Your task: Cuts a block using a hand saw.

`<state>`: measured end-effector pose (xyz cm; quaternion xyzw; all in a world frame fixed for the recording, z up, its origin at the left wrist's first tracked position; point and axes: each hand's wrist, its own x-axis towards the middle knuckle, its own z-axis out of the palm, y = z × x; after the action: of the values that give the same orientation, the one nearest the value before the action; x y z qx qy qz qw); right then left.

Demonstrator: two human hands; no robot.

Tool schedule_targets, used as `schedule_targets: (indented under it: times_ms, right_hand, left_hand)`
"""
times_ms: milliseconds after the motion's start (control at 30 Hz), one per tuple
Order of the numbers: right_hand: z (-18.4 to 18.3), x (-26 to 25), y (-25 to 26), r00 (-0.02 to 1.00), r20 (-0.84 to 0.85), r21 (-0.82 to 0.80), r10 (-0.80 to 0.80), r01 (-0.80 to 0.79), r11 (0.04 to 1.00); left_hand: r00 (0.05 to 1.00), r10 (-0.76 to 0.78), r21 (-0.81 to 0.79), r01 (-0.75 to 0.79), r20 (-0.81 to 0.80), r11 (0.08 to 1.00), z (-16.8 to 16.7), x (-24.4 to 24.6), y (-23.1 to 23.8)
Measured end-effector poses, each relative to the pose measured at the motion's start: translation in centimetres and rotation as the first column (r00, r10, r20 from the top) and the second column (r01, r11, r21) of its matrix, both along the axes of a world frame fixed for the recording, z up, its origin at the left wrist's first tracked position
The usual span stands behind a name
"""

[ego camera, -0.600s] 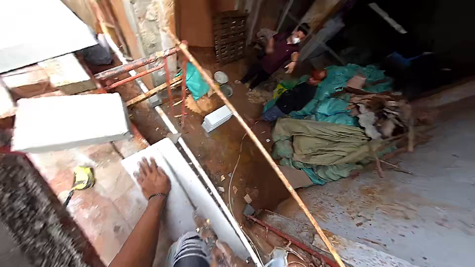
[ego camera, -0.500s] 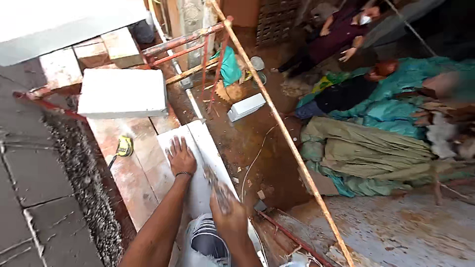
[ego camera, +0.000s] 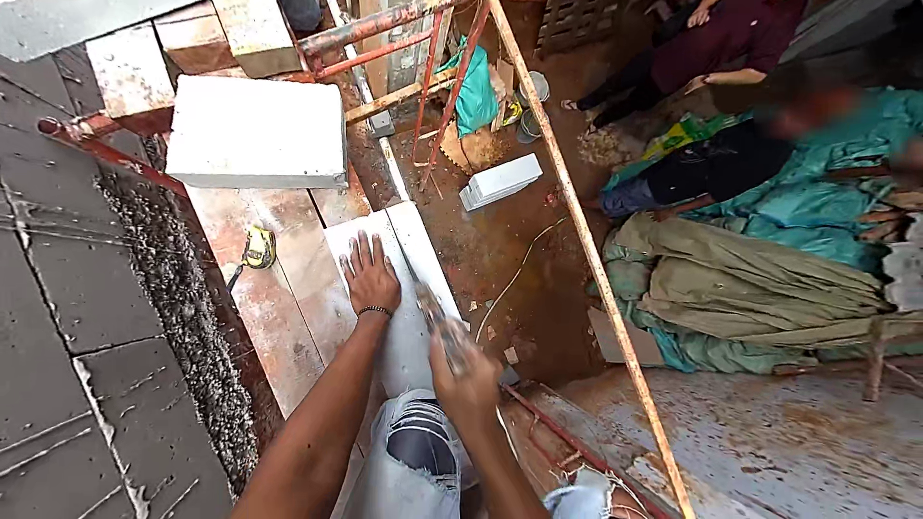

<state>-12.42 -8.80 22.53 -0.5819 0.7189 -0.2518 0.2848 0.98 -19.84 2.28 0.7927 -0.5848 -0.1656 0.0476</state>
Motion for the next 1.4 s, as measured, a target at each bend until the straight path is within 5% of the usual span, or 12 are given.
schedule_targets:
  times_ms: [67,133,267,367,500,600,733,833,967,1100,1267,1400]
  right_hand:
    - [-1.4,2.6,-7.2,1.000,-0.025,0.236,0.019,-0.013,0.972]
    - [-1.1,2.6,-7.7,0.998,-0.041,0.290,0.052,-0.038,0.956]
    - [5.3,-3.5,7.1,1.000,-0.008,-0.045,0.021,-0.022,0.999]
    - [7.5,-5.3,11.7,0.992,0.122,-0.056,0.014,-0.007,0.998]
    - [-0.6,-0.5,-0.8,1.000,0.008,0.024,0.010,-0.010,1.000]
    - [-1.1,0.8,-5.6,0.998,-0.020,0.218,0.054,-0.048,0.975]
    - [5.0,-3.5,8.1,0.998,-0.047,-0.057,0.033,-0.035,0.998]
    - [8.1,-5.9,13.7,0.997,0.078,-0.045,0.026,-0.023,0.999]
    - [0.7,-0.7,1.2,0.997,-0.063,0.055,0.034,-0.030,0.998]
    - [0.3,3.6,-9.2,0.997,-0.022,0.326,0.076,-0.065,0.943]
    - [6.5,-2.4,7.0,0.998,-0.054,0.030,0.016,-0.014,0.999]
    - [9.4,-4.5,11.8,0.997,0.080,-0.021,-0.018,0.020,1.000]
  left_hand:
    - [0.999,-0.017,0.014,0.017,-0.030,1.000,1.2,-0.1,-0.3]
    - [0.999,-0.008,0.020,0.009,-0.041,1.000,1.7,0.0,-0.2]
    - [1.000,0.006,-0.027,-0.006,-0.008,1.000,0.4,-0.1,-0.6]
    - [1.000,0.008,0.011,-0.008,-0.008,1.000,-0.1,-0.2,0.2]
    - [1.000,-0.002,-0.005,0.002,0.002,1.000,-0.6,0.0,0.1]
    - [1.000,0.000,-0.019,0.000,-0.014,1.000,-0.3,0.4,-0.4]
    - [1.000,-0.003,-0.042,0.002,-0.005,0.999,-0.2,0.3,-0.4]
    - [1.000,0.007,-0.021,-0.008,-0.004,1.000,-0.7,0.0,0.1]
    - [1.000,-0.012,-0.035,0.012,-0.008,0.999,-0.7,0.0,0.3]
    - [0.998,-0.021,-0.013,0.020,-0.061,1.000,0.8,0.5,-0.2]
    - [0.974,-0.016,-0.102,-0.008,-0.228,0.995,4.2,3.6,-3.9]
    - [0.807,-0.481,-0.210,0.433,-0.343,0.877,7.9,2.8,-9.7]
